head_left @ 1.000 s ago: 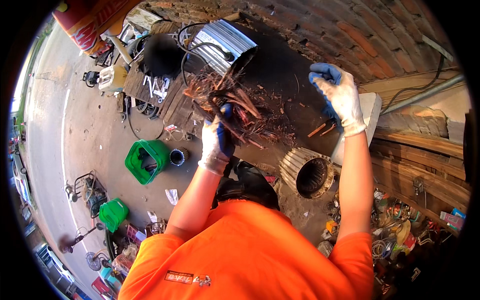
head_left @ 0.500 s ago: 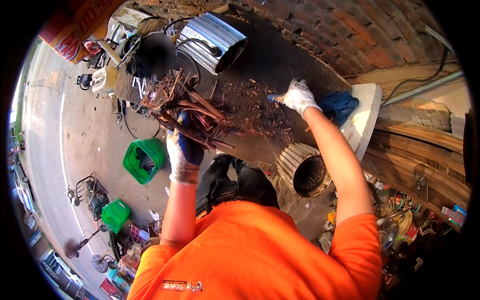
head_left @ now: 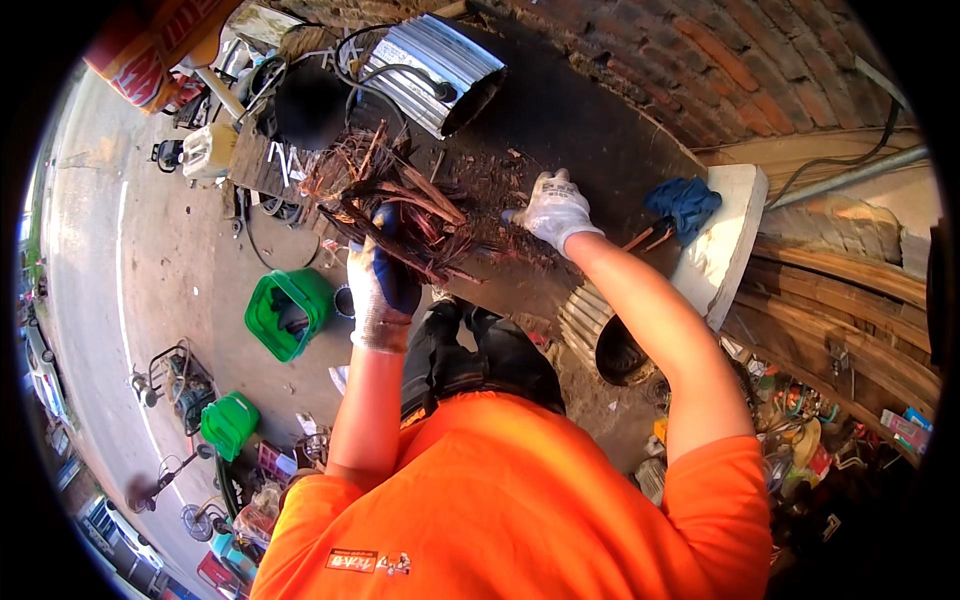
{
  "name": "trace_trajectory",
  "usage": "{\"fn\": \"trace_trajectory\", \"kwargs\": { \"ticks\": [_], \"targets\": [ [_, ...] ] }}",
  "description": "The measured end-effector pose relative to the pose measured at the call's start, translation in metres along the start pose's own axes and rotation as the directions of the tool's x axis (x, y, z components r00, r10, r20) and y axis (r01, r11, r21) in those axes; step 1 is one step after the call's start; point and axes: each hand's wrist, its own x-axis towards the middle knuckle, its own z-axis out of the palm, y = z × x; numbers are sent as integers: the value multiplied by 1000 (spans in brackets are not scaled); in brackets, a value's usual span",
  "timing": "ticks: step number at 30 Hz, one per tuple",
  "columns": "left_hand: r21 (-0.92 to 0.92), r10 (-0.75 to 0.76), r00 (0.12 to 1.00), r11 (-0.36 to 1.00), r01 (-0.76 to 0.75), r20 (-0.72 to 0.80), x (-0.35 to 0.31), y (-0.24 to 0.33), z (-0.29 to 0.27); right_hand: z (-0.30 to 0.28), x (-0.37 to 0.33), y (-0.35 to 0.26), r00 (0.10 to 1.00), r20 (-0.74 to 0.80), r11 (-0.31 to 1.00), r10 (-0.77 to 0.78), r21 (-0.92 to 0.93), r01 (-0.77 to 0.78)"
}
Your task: The person uses a hammer to strike a cylindrical motor component on a workbench. They then remove the copper windings by hand and place them into a white sack. Finally, they use pliers to pull out remaining copper strands from the motor housing.
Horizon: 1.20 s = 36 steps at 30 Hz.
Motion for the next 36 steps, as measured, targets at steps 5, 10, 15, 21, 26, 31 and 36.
{"fn": "trace_trajectory", "kwargs": {
  "ticks": [5, 10, 15, 21, 26, 31, 36],
  "targets": [
    [-42, -3, 999, 999, 1, -36, -11, 6, 3, 26, 20, 36, 985, -144, 970, -99, 206, 128],
    [12, 9, 1000, 1000, -9, 16, -14, 6, -6, 44, 33, 47, 929, -357, 892, -100, 382, 243],
    [24, -9, 1000, 1000, 9, -13, -19, 2, -8, 12, 35, 67, 997, -55, 557, 50, 830, 18],
    [117, -43, 994, 992, 55, -100, -22, -15, 7, -56, -23, 83, 986, -164, 105, 13, 981, 162],
    [95, -86, 990, 991, 97, -115, -15, -43, 23, -99, -94, 47, 943, -291, -48, -160, 957, 287],
    [45, -196, 978, 979, 200, -75, -15, -53, 40, -101, -137, -9, 905, -308, 63, -292, 938, 340],
    [-58, -149, 988, 987, 152, 42, -5, -71, 34, -73, -113, -24, 837, -469, 480, -282, 687, 546]
  ]
}}
